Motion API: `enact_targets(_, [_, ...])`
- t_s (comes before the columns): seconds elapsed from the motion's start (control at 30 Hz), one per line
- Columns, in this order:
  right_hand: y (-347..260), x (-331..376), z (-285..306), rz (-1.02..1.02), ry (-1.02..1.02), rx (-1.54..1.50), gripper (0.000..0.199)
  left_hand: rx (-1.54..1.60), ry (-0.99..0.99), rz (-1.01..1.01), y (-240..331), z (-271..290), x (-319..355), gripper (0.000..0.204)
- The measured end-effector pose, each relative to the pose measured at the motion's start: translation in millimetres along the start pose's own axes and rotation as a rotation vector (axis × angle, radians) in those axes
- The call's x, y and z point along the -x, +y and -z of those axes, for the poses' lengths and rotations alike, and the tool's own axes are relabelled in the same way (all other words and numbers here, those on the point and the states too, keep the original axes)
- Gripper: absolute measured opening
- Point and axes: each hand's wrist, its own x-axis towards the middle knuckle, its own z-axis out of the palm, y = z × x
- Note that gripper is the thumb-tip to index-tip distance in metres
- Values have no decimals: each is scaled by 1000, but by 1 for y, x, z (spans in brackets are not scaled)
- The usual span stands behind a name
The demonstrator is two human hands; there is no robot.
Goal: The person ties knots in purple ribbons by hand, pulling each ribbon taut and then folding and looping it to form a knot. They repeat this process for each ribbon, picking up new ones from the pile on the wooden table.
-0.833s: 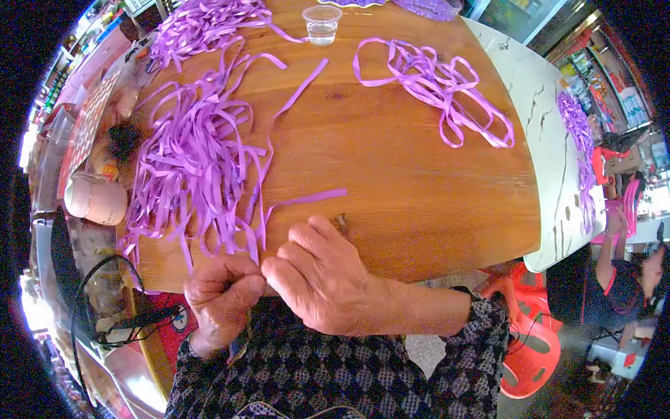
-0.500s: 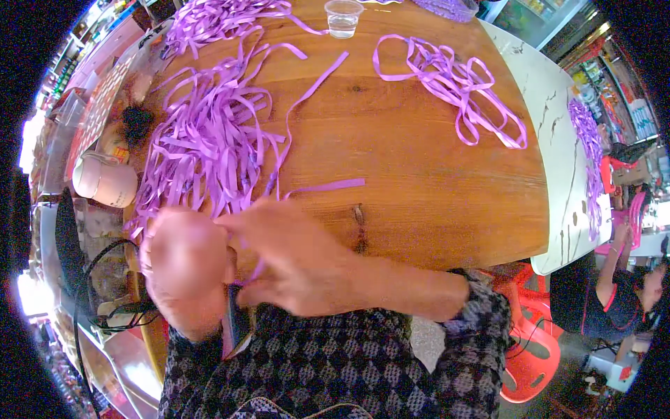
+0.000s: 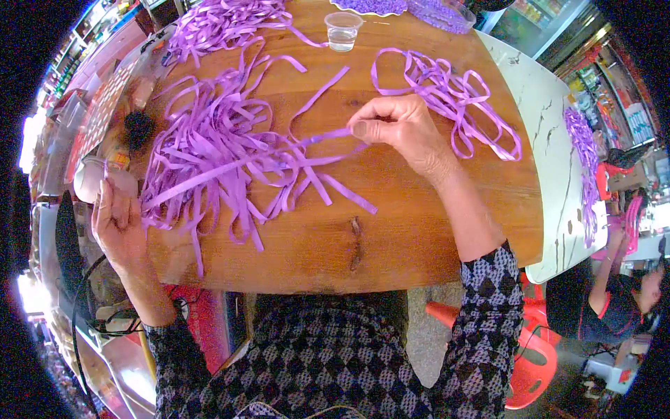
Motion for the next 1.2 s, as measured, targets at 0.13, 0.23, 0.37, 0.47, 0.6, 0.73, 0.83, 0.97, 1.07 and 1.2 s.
enact_targets(0.13, [9,9,15,-85,-8,39,11,-443,180,-109,-22,15,-3,8])
enact_targets(0.23, [9,20,9,-90,-25,58,9,-892,121,-216,-29,42,-18,19])
enact_targets(0.37, [-10,41,-17,-75,-68,144,4,-1649,51,-841,-41,-38,1,52])
enact_targets(0.47, [-22,46,-61,216,-80,243,6,-1197,-393,-690,-49,-99,38,56])
enact_targets(0.6, [-33,50,-72,338,-122,248,9,-703,-730,86,-66,-126,65,49])
enact_targets(0.73, [-33,72,-51,105,-200,92,9,-449,-613,574,-85,-127,71,32])
enact_targets(0.83, [-25,84,-23,15,-112,68,8,-523,-775,602,-84,-112,70,21])
enact_targets(0.97, [-15,100,-9,-132,128,-33,7,-151,-440,980,-78,-96,66,16])
enact_targets(1.07, [-10,108,-35,-147,249,78,9,96,-323,1032,-82,-101,68,19])
enact_targets(1.2, [6,116,-73,449,213,541,19,60,-370,922,-83,-117,80,29])
